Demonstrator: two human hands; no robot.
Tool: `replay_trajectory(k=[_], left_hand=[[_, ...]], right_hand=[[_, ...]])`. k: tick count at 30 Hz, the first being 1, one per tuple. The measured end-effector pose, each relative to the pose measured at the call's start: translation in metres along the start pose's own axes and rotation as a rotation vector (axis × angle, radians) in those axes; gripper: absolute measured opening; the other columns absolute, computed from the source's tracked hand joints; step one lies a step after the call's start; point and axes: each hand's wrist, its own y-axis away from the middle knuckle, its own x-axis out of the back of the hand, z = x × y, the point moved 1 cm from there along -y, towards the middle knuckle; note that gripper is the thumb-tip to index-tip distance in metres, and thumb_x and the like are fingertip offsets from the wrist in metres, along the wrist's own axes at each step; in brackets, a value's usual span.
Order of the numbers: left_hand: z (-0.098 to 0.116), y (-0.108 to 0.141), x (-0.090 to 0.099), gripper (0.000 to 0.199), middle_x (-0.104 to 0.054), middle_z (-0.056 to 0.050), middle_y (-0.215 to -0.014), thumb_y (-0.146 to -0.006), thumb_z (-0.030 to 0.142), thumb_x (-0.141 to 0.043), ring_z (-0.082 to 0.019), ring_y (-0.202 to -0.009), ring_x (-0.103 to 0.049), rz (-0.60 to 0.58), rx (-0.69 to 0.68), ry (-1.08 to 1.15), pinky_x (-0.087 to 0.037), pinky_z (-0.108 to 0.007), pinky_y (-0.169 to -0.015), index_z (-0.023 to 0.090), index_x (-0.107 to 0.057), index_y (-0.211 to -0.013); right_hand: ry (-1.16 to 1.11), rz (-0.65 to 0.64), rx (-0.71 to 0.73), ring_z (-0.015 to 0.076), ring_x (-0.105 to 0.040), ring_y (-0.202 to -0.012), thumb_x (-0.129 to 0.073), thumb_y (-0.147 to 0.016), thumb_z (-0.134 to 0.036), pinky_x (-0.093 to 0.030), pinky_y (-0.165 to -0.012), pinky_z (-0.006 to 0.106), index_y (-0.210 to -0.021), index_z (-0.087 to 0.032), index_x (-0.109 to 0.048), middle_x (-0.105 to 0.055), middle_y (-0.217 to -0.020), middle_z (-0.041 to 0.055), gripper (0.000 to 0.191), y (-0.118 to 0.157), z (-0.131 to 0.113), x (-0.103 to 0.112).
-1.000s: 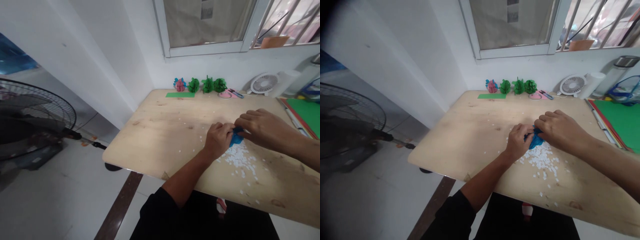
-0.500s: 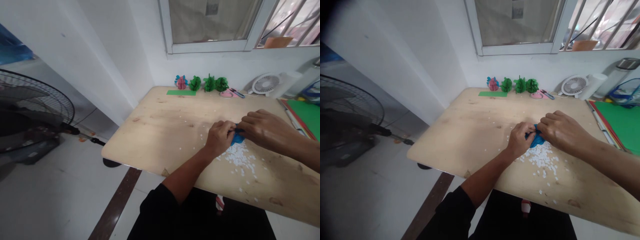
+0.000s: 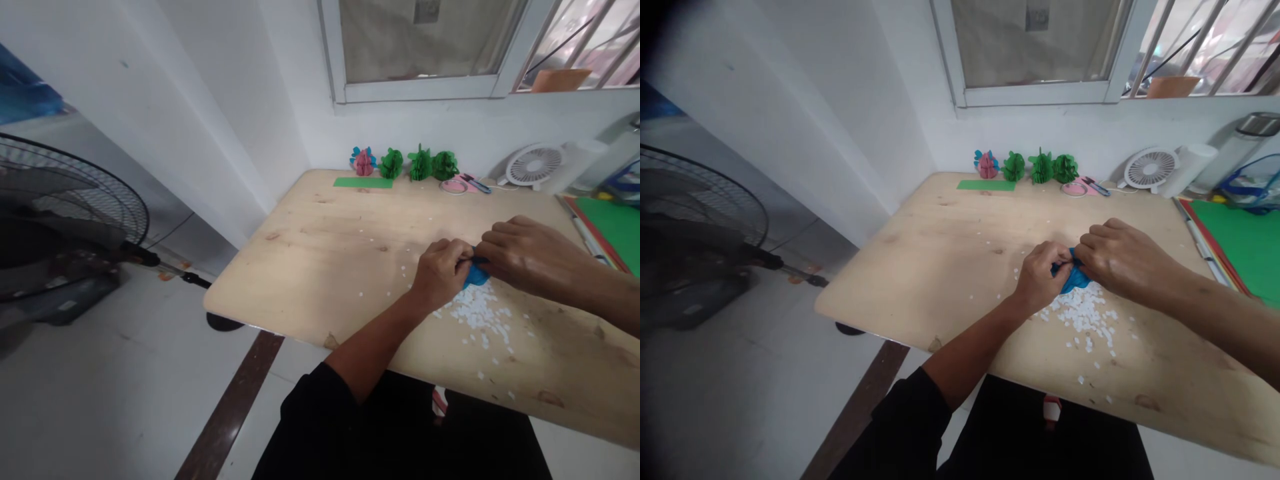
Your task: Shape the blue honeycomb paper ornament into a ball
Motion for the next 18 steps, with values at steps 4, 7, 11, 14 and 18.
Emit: replay_trajectory(k=[4, 7, 11, 14, 18], left_hand=[[-0.001, 0.000, 0.000, 0.009, -0.071, -0.002, -0.089, -0.089, 0.014, -0.058, -0.017, -0.090, -0.067, -0.023, 0.006, -0.009, -0.056, -0.029, -0.082, 0.023, -0.057, -0.090], [-0.001, 0.001, 0.000, 0.007, -0.071, -0.002, -0.092, -0.091, 0.016, -0.056, -0.016, -0.092, -0.067, -0.053, 0.013, -0.026, -0.055, -0.028, -0.084, 0.022, -0.058, -0.092], [-0.001, 0.001, 0.001, 0.010, -0.072, -0.003, -0.096, -0.093, 0.017, -0.056, -0.017, -0.099, -0.065, -0.092, -0.003, -0.045, -0.054, -0.029, -0.089, 0.021, -0.060, -0.101], [-0.002, 0.001, 0.001, 0.019, -0.072, -0.004, -0.103, -0.092, 0.018, -0.058, -0.020, -0.104, -0.063, -0.163, -0.030, -0.099, -0.053, -0.033, -0.094, 0.021, -0.061, -0.110], [-0.002, 0.000, 0.000, 0.024, -0.071, -0.006, -0.108, -0.091, 0.021, -0.060, -0.022, -0.109, -0.062, -0.201, -0.044, -0.133, -0.051, -0.036, -0.098, 0.019, -0.062, -0.114]], right_hand=[[0.055, 0.000, 0.002, 0.0222, -0.052, -0.062, -0.059, -0.087, -0.015, -0.029, -0.066, 0.037, -0.069, -0.022, -0.056, -0.059, -0.062, 0.0043, 0.020, -0.001, -0.002, 0.000], [0.031, -0.027, 0.005, 0.0230, -0.053, -0.063, -0.059, -0.087, -0.015, -0.029, -0.066, 0.037, -0.071, -0.021, -0.059, -0.059, -0.063, 0.0037, 0.017, -0.002, -0.003, 0.001], [0.017, -0.001, -0.015, 0.0226, -0.055, -0.064, -0.061, -0.085, -0.016, -0.029, -0.066, 0.035, -0.072, -0.020, -0.060, -0.060, -0.063, 0.0026, 0.013, 0.001, -0.001, 0.000], [0.032, -0.001, -0.034, 0.0226, -0.056, -0.064, -0.063, -0.083, -0.017, -0.029, -0.066, 0.035, -0.074, -0.020, -0.062, -0.060, -0.063, 0.0020, 0.010, 0.008, 0.002, -0.002], [0.011, 0.001, -0.048, 0.0218, -0.057, -0.064, -0.063, -0.082, -0.018, -0.030, -0.066, 0.034, -0.075, -0.020, -0.064, -0.060, -0.063, 0.0010, 0.008, 0.018, 0.007, -0.003]])
